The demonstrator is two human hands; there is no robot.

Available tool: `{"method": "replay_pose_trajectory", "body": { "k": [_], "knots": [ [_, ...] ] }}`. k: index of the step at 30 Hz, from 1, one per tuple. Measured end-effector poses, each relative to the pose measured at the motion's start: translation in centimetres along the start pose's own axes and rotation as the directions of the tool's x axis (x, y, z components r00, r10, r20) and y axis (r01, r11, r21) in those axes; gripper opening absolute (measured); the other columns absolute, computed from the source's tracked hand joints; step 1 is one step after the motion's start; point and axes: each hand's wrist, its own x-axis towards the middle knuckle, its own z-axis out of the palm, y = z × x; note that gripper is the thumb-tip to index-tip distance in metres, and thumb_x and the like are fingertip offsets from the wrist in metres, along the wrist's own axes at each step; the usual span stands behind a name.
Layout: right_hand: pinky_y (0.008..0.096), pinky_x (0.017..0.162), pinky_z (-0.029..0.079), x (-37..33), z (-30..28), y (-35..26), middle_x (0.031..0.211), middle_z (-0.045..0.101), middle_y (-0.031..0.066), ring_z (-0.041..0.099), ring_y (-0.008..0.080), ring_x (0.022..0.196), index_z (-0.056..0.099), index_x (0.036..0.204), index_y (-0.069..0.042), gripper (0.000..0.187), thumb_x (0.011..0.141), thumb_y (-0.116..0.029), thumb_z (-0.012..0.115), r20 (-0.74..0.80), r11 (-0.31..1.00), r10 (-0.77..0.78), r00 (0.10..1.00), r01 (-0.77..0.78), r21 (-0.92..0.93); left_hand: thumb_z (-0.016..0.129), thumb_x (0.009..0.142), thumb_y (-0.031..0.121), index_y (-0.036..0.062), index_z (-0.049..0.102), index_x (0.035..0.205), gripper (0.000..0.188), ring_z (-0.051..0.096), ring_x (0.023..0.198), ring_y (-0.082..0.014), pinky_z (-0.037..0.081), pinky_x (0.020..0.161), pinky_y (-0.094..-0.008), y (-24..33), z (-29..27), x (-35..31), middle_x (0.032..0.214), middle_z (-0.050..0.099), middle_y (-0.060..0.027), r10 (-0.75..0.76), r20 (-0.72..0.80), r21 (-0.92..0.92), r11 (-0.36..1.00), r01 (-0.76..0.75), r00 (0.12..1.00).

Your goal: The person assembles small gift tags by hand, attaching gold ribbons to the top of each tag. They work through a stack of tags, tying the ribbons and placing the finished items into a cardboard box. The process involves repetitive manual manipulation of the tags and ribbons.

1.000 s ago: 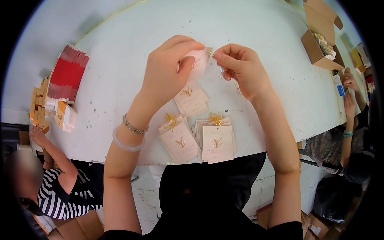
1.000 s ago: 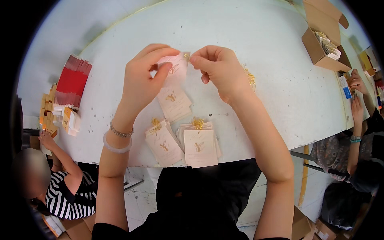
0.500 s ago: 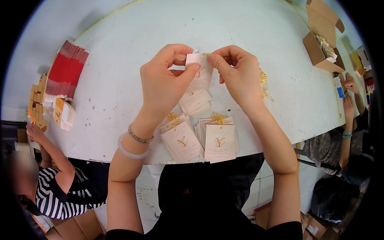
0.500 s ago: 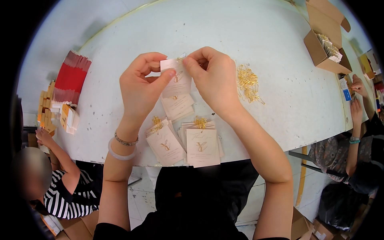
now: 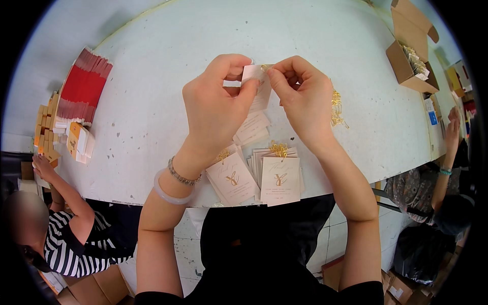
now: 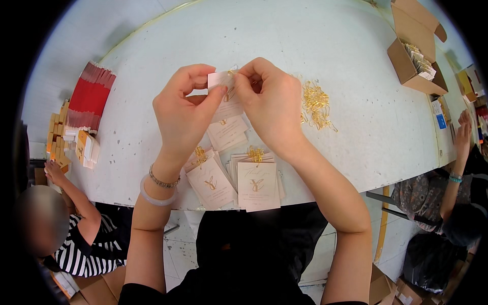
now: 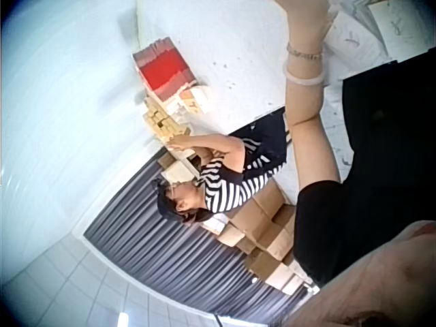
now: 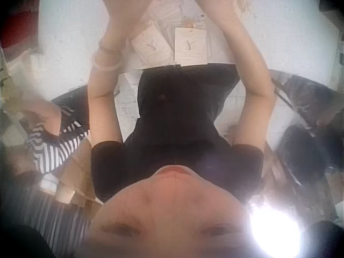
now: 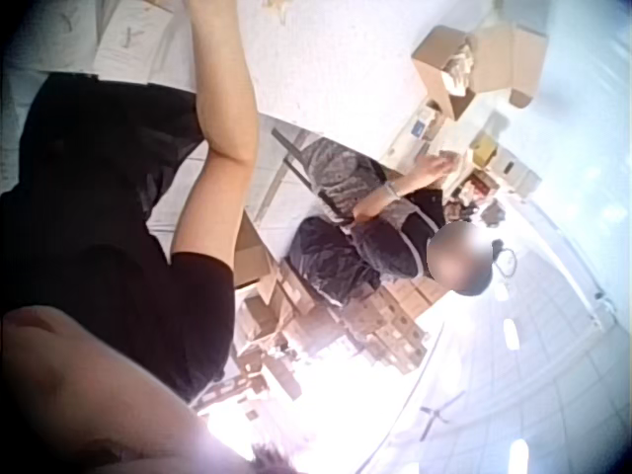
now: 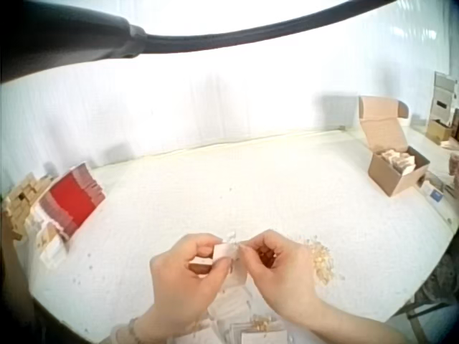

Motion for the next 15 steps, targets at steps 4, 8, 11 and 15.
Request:
{"method": "replay_pose_trajectory", "body": {
  "k": [4,8,11,15],
  "knots": [
    [0.0201,0.046,0.042,-0.01,0.09,-0.03,0.068,0.059,-0.0012,0.049,0.0030,0.057,0.062,0.080,0.001,0.012,0.089,-0.008,0.063,-0.011,1.000,-0.022,1.000,0.022,0.008,0.071,0.076,-0.004,0.0003,0.065,0.100,0.024,0.069,0.075,-0.0139,0.060,0.061,-0.0247,0.11,0.18,-0.08,0.086,0.070,-0.0085,0.095,0.001,0.051,0.994,-0.095,0.995],
    [0.0204,0.046,0.042,0.00,0.20,0.06,0.068,0.059,-0.0008,0.049,0.0031,0.056,0.061,0.080,0.001,0.012,0.089,-0.007,0.062,-0.015,1.000,-0.017,1.000,0.018,0.006,0.071,0.077,-0.004,-0.0009,0.066,0.101,0.025,0.069,0.076,-0.0121,0.060,0.063,-0.0243,0.16,0.24,-0.19,0.088,0.070,-0.0083,0.200,0.007,0.128,0.972,-0.199,0.980],
    [0.0205,0.046,0.043,-0.01,0.13,-0.03,0.068,0.059,-0.0007,0.050,0.0032,0.056,0.060,0.080,0.001,0.012,0.088,-0.007,0.062,-0.016,1.000,-0.011,1.000,0.011,-0.003,0.069,0.075,-0.004,0.0026,0.065,0.094,0.021,0.070,0.073,-0.0182,0.059,0.057,-0.0268,-0.13,0.44,-0.15,0.083,0.070,-0.0086,0.147,-0.031,0.051,0.988,-0.146,0.989],
    [0.0223,0.049,0.045,-0.17,0.23,-0.25,0.069,0.061,0.0019,0.054,0.0064,0.056,0.063,0.085,0.001,0.008,0.088,-0.006,0.061,-0.008,1.000,-0.014,1.000,0.014,0.011,0.067,0.077,-0.005,0.0034,0.065,0.091,0.017,0.069,0.070,-0.0169,0.059,0.058,-0.0263,0.38,0.38,-0.13,0.082,0.070,-0.0063,0.130,-0.030,0.031,0.991,-0.129,0.991]
  ]
}}
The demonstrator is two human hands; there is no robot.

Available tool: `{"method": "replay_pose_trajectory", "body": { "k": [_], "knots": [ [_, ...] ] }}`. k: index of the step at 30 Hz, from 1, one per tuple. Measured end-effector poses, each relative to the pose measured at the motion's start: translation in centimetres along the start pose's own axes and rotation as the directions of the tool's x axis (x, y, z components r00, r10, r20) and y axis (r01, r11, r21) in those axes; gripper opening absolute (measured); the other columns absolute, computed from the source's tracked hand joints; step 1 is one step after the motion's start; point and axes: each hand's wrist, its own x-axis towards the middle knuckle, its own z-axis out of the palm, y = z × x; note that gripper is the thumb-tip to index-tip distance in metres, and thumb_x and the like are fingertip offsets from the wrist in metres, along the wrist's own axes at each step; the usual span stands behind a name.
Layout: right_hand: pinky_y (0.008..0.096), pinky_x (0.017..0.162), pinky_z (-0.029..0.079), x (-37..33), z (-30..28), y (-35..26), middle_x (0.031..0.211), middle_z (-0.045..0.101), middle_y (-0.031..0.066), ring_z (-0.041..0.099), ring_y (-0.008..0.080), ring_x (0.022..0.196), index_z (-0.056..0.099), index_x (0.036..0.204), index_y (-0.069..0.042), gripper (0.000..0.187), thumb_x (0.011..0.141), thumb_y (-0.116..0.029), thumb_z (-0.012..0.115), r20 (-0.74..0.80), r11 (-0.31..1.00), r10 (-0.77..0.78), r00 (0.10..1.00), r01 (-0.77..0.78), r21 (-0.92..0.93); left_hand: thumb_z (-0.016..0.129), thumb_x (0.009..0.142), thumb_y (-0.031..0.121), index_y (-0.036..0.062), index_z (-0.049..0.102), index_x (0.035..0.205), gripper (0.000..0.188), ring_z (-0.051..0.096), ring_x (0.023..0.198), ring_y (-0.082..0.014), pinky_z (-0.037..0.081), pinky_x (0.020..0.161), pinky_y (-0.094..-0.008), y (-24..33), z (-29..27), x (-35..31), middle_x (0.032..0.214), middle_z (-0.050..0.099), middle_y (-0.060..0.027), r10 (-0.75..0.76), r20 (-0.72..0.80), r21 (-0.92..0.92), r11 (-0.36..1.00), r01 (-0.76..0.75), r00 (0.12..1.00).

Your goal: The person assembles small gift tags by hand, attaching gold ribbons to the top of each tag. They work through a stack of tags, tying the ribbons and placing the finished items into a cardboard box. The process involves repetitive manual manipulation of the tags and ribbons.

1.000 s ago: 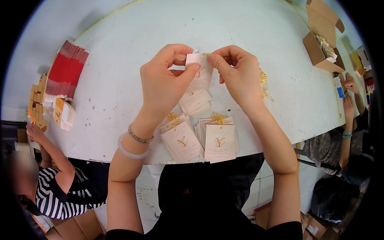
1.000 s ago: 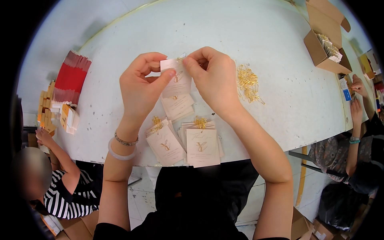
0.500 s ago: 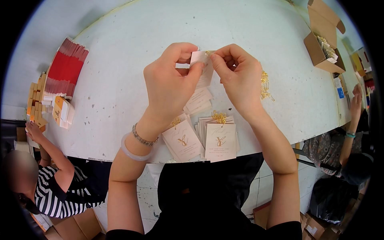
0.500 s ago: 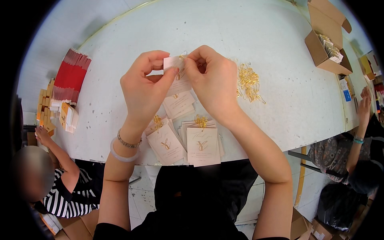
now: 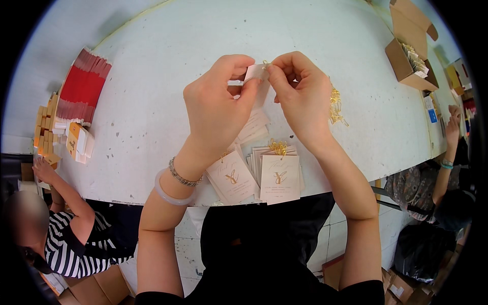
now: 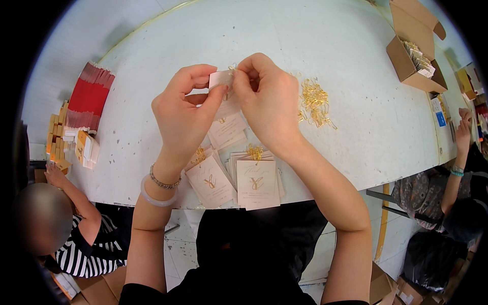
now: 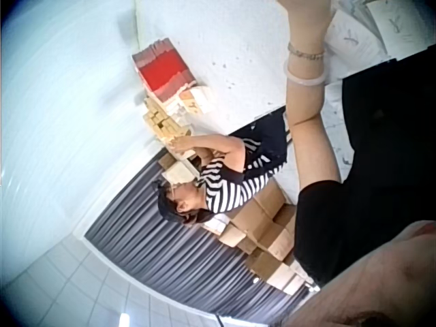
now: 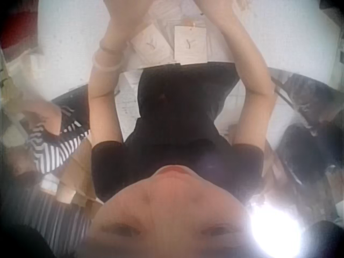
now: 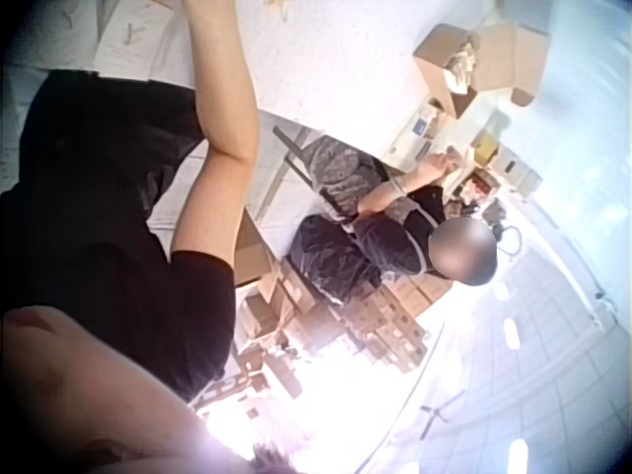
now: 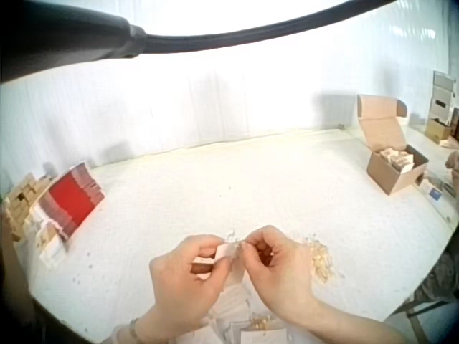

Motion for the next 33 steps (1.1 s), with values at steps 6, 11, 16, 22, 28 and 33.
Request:
{"method": "replay_pose_trajectory", "body": {
  "k": [6,11,16,22,28,33],
  "knots": [
    [0.0248,0.052,0.050,0.2,-0.3,0.2,0.072,0.067,0.0077,0.061,0.0110,0.059,0.065,0.091,0.001,0.009,0.088,-0.003,0.058,0.084,0.981,-0.014,0.996,-0.003,0.196,0.069,0.077,-0.005,0.0044,0.069,0.093,0.018,0.066,0.068,-0.0141,0.053,0.056,-0.0238,-0.1,-0.5,-0.1,0.079,0.070,-0.0038,0.191,0.046,0.192,0.962,-0.196,0.981],
    [0.0230,0.050,0.049,0.8,-1.0,-0.5,0.069,0.066,0.0064,0.061,0.0094,0.059,0.064,0.089,0.000,0.007,0.089,-0.004,0.059,0.147,0.978,0.014,0.989,-0.044,0.205,0.067,0.075,-0.003,0.0077,0.069,0.088,0.017,0.060,0.058,-0.0171,0.047,0.051,-0.0288,0.1,-1.4,0.8,0.068,0.066,-0.0026,0.424,0.038,0.248,0.873,-0.419,0.905],
    [0.0216,0.050,0.043,1.1,-2.9,-4.9,0.066,0.060,0.0018,0.053,0.0062,0.058,0.064,0.085,0.000,0.006,0.088,-0.005,0.061,0.274,0.979,-0.129,0.953,0.166,-0.118,0.070,0.077,-0.003,0.0048,0.071,0.092,0.017,0.062,0.066,-0.0122,0.049,0.057,-0.0232,3.8,-5.0,0.5,0.076,0.068,-0.0027,0.268,0.173,0.278,0.910,-0.308,0.948],
    [0.0241,0.051,0.039,-1.8,-2.5,-8.7,0.062,0.056,0.0034,0.048,0.0098,0.055,0.063,0.080,0.000,0.004,0.081,-0.002,0.065,0.576,0.903,-0.151,0.803,0.349,-0.249,0.072,0.077,-0.008,-0.0048,0.064,0.104,0.028,0.065,0.076,-0.0097,0.053,0.061,-0.0202,6.7,-10.4,-3.8,0.088,0.067,-0.0079,-0.401,0.320,-0.140,0.876,0.462,0.858],
    [0.0368,0.057,0.045,-3.8,0.3,-6.0,0.062,0.057,0.0147,0.056,0.0292,0.057,0.060,0.074,0.001,0.009,0.078,-0.005,0.064,0.779,0.852,-0.031,0.626,0.425,-0.307,0.072,0.077,-0.008,-0.0041,0.061,0.096,0.022,0.065,0.078,-0.0101,0.056,0.063,-0.0217,4.7,-9.9,-10.8,0.090,0.067,-0.0092,-0.620,0.330,-0.198,0.692,0.694,0.712],
    [0.0382,0.058,0.045,-4.1,1.8,-4.6,0.063,0.058,0.0153,0.056,0.0308,0.060,0.059,0.072,0.002,0.009,0.078,-0.004,0.063,0.791,0.840,0.019,0.611,0.419,-0.344,0.075,0.074,-0.002,0.0007,0.065,0.092,0.020,0.057,0.068,-0.0075,0.045,0.052,-0.0195,3.6,-8.7,-12.2,0.081,0.063,-0.0028,-0.527,0.167,0.081,0.849,0.521,0.833]
  ]
}}
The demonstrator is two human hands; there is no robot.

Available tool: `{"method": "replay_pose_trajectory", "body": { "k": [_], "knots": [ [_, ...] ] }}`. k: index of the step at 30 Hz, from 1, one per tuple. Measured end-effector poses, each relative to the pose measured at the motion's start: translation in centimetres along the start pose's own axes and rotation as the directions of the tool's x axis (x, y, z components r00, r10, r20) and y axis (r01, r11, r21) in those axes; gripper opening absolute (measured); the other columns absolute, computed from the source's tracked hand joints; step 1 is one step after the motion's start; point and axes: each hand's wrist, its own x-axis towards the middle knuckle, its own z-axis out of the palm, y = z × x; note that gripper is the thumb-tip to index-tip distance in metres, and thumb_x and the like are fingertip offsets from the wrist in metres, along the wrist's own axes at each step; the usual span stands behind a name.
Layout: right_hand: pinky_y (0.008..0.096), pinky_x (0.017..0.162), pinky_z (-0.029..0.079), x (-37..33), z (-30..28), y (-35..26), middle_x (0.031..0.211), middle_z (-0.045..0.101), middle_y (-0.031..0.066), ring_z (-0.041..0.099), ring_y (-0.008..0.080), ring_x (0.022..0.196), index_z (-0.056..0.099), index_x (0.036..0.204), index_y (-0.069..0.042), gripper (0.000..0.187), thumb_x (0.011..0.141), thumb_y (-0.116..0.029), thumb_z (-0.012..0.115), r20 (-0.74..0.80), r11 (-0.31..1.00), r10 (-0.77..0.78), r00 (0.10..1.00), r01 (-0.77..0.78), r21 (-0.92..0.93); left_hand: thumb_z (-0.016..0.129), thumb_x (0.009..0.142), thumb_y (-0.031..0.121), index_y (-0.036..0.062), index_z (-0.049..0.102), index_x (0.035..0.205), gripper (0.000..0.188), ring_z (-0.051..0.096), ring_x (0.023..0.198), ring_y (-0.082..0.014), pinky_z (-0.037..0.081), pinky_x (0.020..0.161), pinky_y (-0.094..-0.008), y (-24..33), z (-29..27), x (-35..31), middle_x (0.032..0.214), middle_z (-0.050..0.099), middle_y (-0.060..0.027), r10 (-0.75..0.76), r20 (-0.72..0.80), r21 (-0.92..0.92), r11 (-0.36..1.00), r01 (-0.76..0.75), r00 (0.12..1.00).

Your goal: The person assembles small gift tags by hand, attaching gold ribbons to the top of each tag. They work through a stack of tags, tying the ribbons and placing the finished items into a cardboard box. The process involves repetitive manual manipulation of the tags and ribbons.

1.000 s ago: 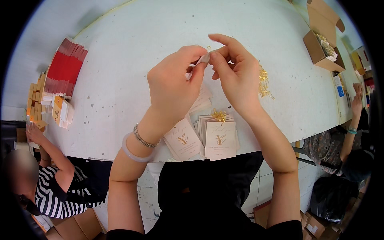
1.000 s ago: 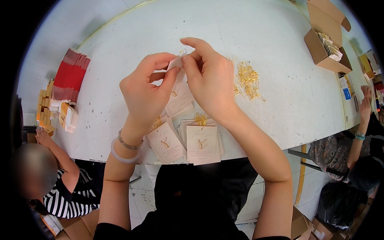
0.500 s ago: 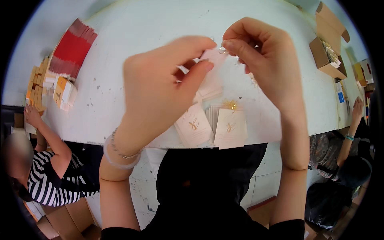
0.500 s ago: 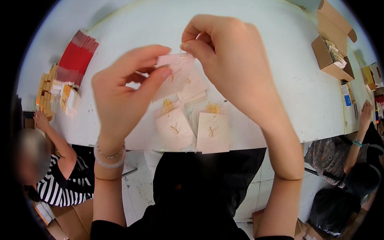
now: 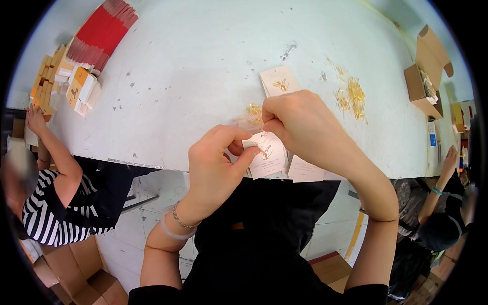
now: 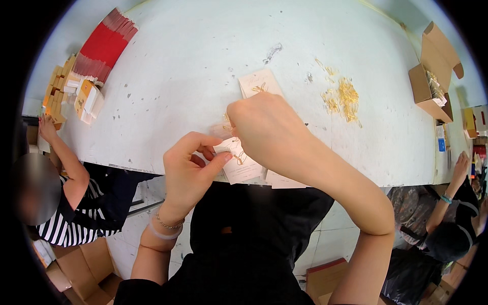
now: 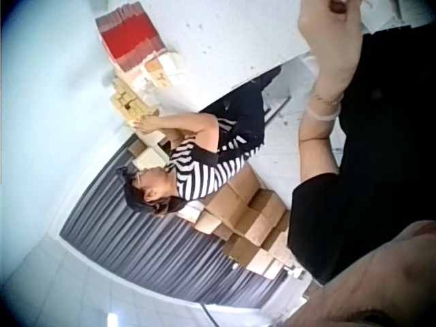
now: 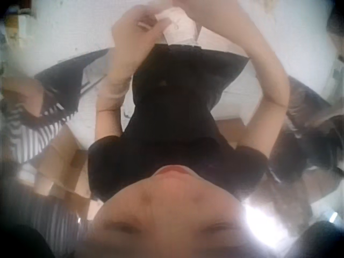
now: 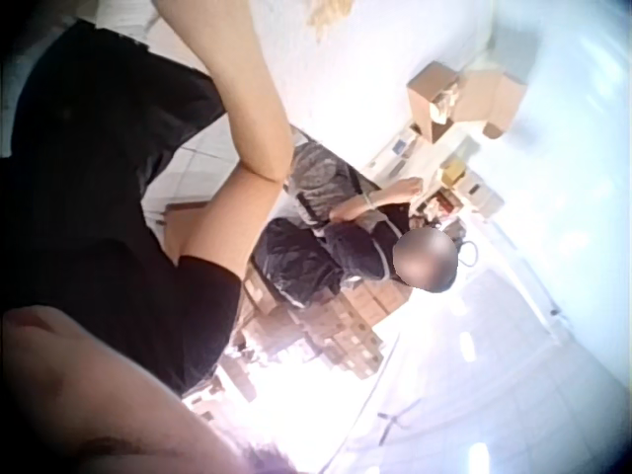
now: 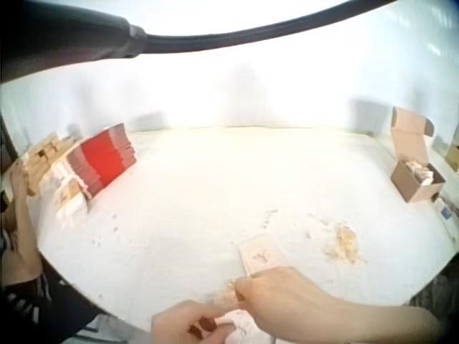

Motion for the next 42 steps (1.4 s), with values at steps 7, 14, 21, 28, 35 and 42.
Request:
{"method": "replay_pose_trajectory", "body": {
  "k": [7,14,21,28,35,42],
  "knots": [
    [0.0379,0.058,0.045,1.0,1.2,1.2,0.063,0.058,0.0153,0.057,0.0307,0.060,0.059,0.072,0.002,0.008,0.077,-0.003,0.063,-0.048,0.999,-0.036,0.998,0.036,-0.004,0.077,0.067,0.002,0.0043,0.064,0.090,0.027,0.043,0.068,-0.0108,0.038,0.055,-0.0242,-0.9,0.6,0.9,0.088,0.050,-0.0017,0.061,-0.067,0.118,0.992,-0.052,0.996],
    [0.0364,0.060,0.048,1.8,0.7,0.9,0.067,0.062,0.0149,0.061,0.0295,0.065,0.067,0.084,-0.001,0.009,0.075,-0.001,0.065,-0.012,0.999,0.010,1.000,-0.010,0.034,0.077,0.066,0.002,0.0051,0.063,0.094,0.032,0.042,0.070,-0.0114,0.040,0.057,-0.0242,-0.8,0.5,1.1,0.093,0.049,-0.0019,0.010,-0.052,0.105,0.994,-0.005,0.999],
    [0.0385,0.064,0.049,2.7,0.2,0.6,0.069,0.064,0.0169,0.064,0.0312,0.070,0.068,0.086,-0.002,0.017,0.072,0.005,0.059,0.168,0.965,-0.152,0.974,0.183,-0.188,0.077,0.066,0.003,0.0053,0.063,0.095,0.032,0.045,0.071,-0.0119,0.041,0.058,-0.0246,-1.3,0.4,1.4,0.095,0.052,-0.0033,0.013,-0.042,0.121,0.993,-0.008,0.999],
    [0.0345,0.061,0.051,2.3,-1.0,1.2,0.072,0.065,0.0171,0.065,0.0281,0.066,0.067,0.087,0.002,0.011,0.077,0.002,0.061,-0.008,0.981,-0.085,0.996,0.082,-0.174,0.077,0.068,0.005,0.0048,0.063,0.095,0.030,0.045,0.071,-0.0115,0.040,0.058,-0.0245,-1.0,0.4,1.5,0.094,0.052,-0.0033,0.013,-0.046,0.120,0.993,-0.008,0.999],
    [0.0252,0.063,0.054,1.4,-2.4,1.6,0.078,0.069,0.0095,0.067,0.0126,0.072,0.067,0.096,0.006,0.013,0.084,0.004,0.063,0.033,0.778,0.156,0.987,-0.143,0.612,0.075,0.072,0.006,0.0031,0.062,0.099,0.031,0.044,0.069,-0.0108,0.039,0.056,-0.0235,-1.2,0.2,1.5,0.094,0.052,-0.0034,0.070,-0.063,0.114,0.991,-0.063,0.996],
    [0.0230,0.054,0.052,-0.2,-1.4,0.1,0.081,0.071,0.0113,0.066,0.0109,0.070,0.062,0.098,0.007,0.015,0.084,0.002,0.064,0.053,0.590,0.255,0.965,-0.199,0.783,0.072,0.075,-0.001,0.0019,0.066,0.098,0.024,0.060,0.078,-0.0227,0.049,0.063,-0.0320,1.2,0.5,1.8,0.093,0.062,-0.0109,0.428,-0.184,0.196,0.898,-0.393,0.885]
  ]
}}
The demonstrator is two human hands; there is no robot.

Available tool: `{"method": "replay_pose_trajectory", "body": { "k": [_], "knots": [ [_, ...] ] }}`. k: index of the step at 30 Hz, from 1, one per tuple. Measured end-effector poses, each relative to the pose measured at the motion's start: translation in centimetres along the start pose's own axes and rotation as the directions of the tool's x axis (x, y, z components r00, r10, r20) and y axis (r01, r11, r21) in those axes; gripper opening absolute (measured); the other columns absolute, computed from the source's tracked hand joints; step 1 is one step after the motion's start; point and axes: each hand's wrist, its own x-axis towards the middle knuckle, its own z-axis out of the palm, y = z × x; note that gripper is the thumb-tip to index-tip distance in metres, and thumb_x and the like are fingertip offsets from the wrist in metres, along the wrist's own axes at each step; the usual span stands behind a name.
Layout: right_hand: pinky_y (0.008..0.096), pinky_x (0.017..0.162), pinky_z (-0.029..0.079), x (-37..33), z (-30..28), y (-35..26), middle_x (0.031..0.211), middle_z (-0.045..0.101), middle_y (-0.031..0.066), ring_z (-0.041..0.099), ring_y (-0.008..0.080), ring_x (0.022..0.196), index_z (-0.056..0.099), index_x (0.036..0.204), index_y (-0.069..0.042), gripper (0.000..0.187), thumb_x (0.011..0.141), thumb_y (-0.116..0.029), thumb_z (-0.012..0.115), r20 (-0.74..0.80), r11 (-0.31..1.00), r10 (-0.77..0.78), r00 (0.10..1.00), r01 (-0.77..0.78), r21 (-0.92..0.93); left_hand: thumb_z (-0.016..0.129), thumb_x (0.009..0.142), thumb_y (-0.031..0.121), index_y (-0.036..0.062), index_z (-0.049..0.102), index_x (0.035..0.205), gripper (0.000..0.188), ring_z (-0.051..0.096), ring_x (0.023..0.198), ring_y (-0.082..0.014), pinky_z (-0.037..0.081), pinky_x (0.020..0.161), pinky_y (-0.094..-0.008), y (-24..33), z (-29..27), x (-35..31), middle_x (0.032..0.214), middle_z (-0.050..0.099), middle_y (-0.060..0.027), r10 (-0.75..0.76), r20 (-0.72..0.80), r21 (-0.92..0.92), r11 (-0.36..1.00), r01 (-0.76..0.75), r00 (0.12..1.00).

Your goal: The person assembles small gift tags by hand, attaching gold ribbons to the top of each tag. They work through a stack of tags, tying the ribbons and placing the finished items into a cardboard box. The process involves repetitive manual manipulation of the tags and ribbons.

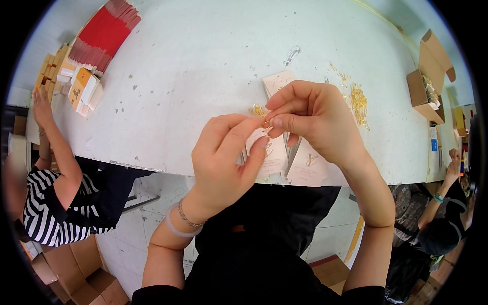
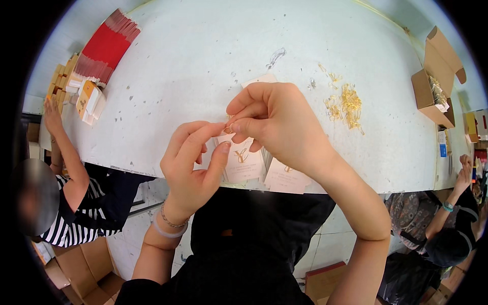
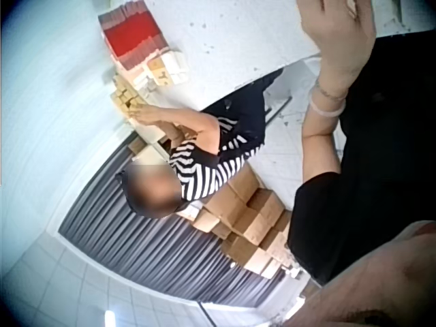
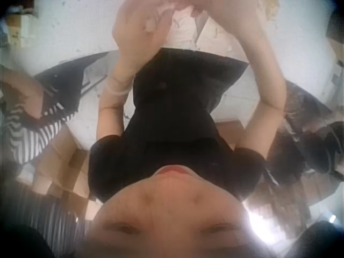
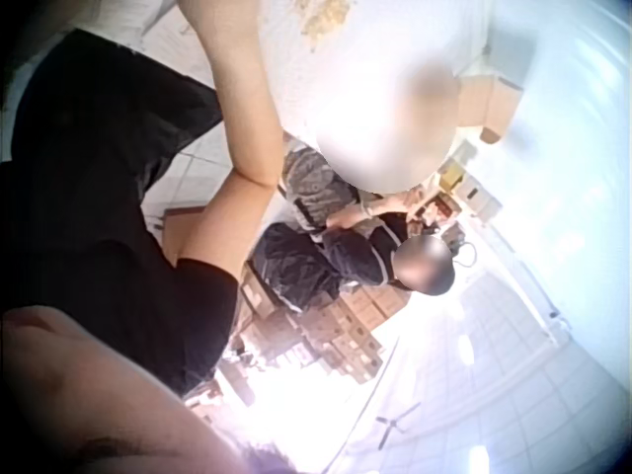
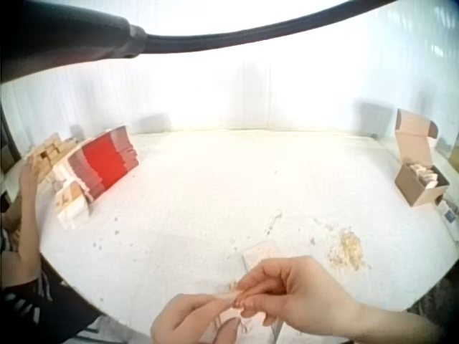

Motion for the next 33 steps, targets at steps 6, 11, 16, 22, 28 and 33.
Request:
{"method": "replay_pose_trajectory", "body": {
  "k": [6,11,16,22,28,33],
  "knots": [
    [0.0199,0.049,0.047,-1.0,0.0,-0.3,0.080,0.071,0.0099,0.067,0.0093,0.069,0.064,0.097,0.004,0.014,0.084,-0.001,0.067,-0.055,0.999,0.038,0.998,-0.038,-0.012,0.071,0.073,-0.007,0.0008,0.067,0.088,0.017,0.060,0.067,-0.0202,0.047,0.054,-0.0288,0.0,0.4,1.2,0.080,0.063,-0.0078,0.032,-0.027,-0.005,0.999,-0.032,0.999],
    [0.0236,0.054,0.048,-1.3,-0.3,0.4,0.074,0.069,0.0062,0.060,0.0086,0.063,0.067,0.085,0.003,0.010,0.086,-0.007,0.065,-0.104,0.985,-0.112,0.988,0.097,-0.145,0.069,0.076,-0.006,0.0021,0.065,0.086,0.013,0.061,0.061,-0.0146,0.046,0.049,-0.0252,0.2,0.8,1.8,0.076,0.065,-0.0063,-0.033,0.005,-0.067,0.997,0.034,0.999],
    [0.0259,0.055,0.042,-1.1,-0.9,1.1,0.063,0.059,0.0039,0.049,0.0090,0.058,0.065,0.082,0.003,0.016,0.088,-0.011,0.062,-0.121,0.964,-0.192,0.974,0.164,-0.207,0.065,0.082,-0.003,0.0007,0.064,0.086,0.006,0.062,0.060,-0.0082,0.048,0.052,-0.0201,-0.2,1.2,3.0,0.073,0.069,-0.0048,-0.224,0.122,-0.372,0.893,0.254,0.967],
    [0.0247,0.053,0.037,-0.1,-2.8,1.1,0.061,0.051,0.0019,0.042,0.0074,0.058,0.060,0.077,0.003,0.017,0.087,-0.011,0.060,-0.184,0.945,-0.293,0.938,0.254,-0.207,0.065,0.085,-0.004,-0.0033,0.066,0.097,0.013,0.065,0.070,-0.0082,0.052,0.062,-0.0202,-0.2,2.0,6.0,0.080,0.070,-0.0065,-0.113,0.235,-0.291,0.939,0.181,0.965],
    [0.0255,0.055,0.037,1.2,-4.3,1.8,0.062,0.053,0.0022,0.043,0.0078,0.061,0.060,0.076,0.004,0.018,0.085,-0.012,0.060,-0.230,0.942,-0.322,0.918,0.286,-0.177,0.070,0.078,-0.004,-0.0001,0.070,0.087,0.009,0.064,0.061,-0.0088,0.051,0.055,-0.0202,-0.6,3.4,8.5,0.074,0.069,-0.0060,0.153,0.168,-0.072,0.987,-0.143,0.974],
    [0.0244,0.059,0.035,2.2,-5.3,3.5,0.069,0.055,-0.0014,0.044,0.0072,0.065,0.059,0.074,-0.001,0.022,0.090,-0.016,0.060,-0.240,0.959,-0.282,0.929,0.270,-0.085,0.069,0.077,-0.004,0.0004,0.071,0.087,0.011,0.064,0.060,-0.0093,0.052,0.055,-0.0208,-1.5,5.0,9.3,0.073,0.069,-0.0063,0.185,0.181,-0.033,0.983,-0.182,0.966]
  ]
}}
